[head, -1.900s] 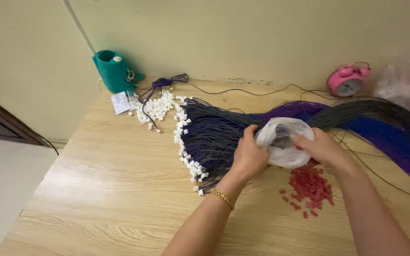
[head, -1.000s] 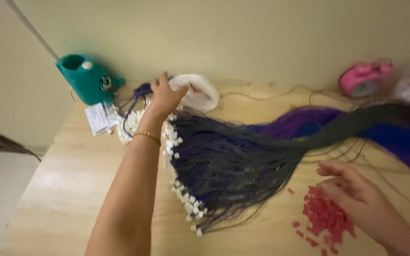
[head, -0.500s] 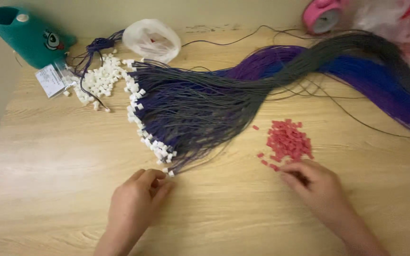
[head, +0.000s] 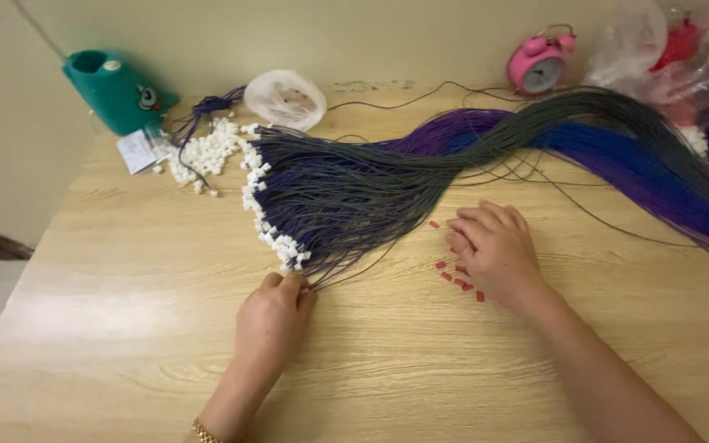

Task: Manually attach small red plastic components to the white connectors of organized wire bundles.

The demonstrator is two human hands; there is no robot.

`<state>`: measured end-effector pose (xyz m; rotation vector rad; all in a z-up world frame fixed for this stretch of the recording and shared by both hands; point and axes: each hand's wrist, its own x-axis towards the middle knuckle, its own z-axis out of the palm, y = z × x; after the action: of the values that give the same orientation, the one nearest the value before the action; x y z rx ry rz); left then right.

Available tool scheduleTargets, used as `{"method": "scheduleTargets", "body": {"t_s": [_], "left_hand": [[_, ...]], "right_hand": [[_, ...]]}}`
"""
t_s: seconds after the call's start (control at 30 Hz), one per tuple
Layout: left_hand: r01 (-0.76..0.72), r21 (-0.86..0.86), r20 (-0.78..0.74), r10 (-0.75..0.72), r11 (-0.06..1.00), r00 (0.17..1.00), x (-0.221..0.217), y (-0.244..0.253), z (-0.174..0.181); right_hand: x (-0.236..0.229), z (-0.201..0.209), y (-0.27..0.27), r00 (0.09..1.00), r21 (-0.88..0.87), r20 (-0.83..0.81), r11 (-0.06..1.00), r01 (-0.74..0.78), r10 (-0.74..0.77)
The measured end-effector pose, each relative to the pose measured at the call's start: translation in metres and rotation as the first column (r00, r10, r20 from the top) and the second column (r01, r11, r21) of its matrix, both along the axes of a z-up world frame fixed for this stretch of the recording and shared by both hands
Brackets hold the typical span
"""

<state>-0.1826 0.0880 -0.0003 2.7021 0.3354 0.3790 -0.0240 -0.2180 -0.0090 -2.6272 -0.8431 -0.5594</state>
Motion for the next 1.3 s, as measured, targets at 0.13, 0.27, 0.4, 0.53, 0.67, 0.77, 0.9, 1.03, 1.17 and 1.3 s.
{"method": "scheduleTargets", "body": {"t_s": [0.13,0.27,0.4,0.53,0.67,0.77,0.9,1.03,1.17,1.3], "left_hand": [[-0.031,-0.003,0.025,0.031,1.0,0.999,-0.002,-0.003,-0.009],[-0.058,-0.174,0.073,0.072,0.983,0.995,-0.006,-0.012,0.001],[-0.172,-0.505,-0.013,0.192,0.846,0.981,-0.006,-0.018,0.006],[-0.176,-0.691,0.009,0.251,0.701,0.968,-0.004,-0.018,-0.008],[-0.171,-0.863,-0.056,0.248,0.475,0.967,-0.002,-0.018,-0.013],[-0.125,-0.93,-0.052,0.214,0.346,0.976,-0.002,-0.014,-0.027],[-0.067,-0.985,-0.044,0.14,0.162,0.989,0.006,-0.006,-0.031],[-0.016,-0.999,-0.014,0.038,0.047,0.999,0.005,0.0,-0.043],[0.044,-0.997,0.045,-0.016,-0.059,0.999,0.011,-0.003,-0.046],[0.079,-0.995,0.081,-0.03,-0.058,0.996,0.007,-0.003,-0.037]], "right_hand": [[0.0,0.019,0.032,0.993,-0.088,-0.113,0.996,0.017,-0.027],[0.008,0.028,0.05,0.962,-0.246,-0.21,0.962,0.122,-0.176],[0.015,0.024,0.054,0.947,-0.293,-0.236,0.945,0.143,-0.217],[0.028,0.012,0.049,0.943,-0.309,-0.269,0.945,0.106,-0.194],[0.006,0.04,0.055,0.935,-0.218,-0.32,0.972,0.086,-0.154],[-0.031,0.066,0.068,0.846,0.015,-0.529,0.996,0.083,-0.063],[-0.062,0.037,0.087,0.6,0.523,-0.693,0.852,0.036,0.4],[-0.085,0.005,0.11,0.496,0.674,-0.671,0.732,0.1,0.55],[-0.095,0.007,0.116,0.557,0.672,-0.653,0.732,0.114,0.513],[-0.103,0.016,0.116,0.682,0.661,-0.549,0.751,-0.001,0.484]]}}
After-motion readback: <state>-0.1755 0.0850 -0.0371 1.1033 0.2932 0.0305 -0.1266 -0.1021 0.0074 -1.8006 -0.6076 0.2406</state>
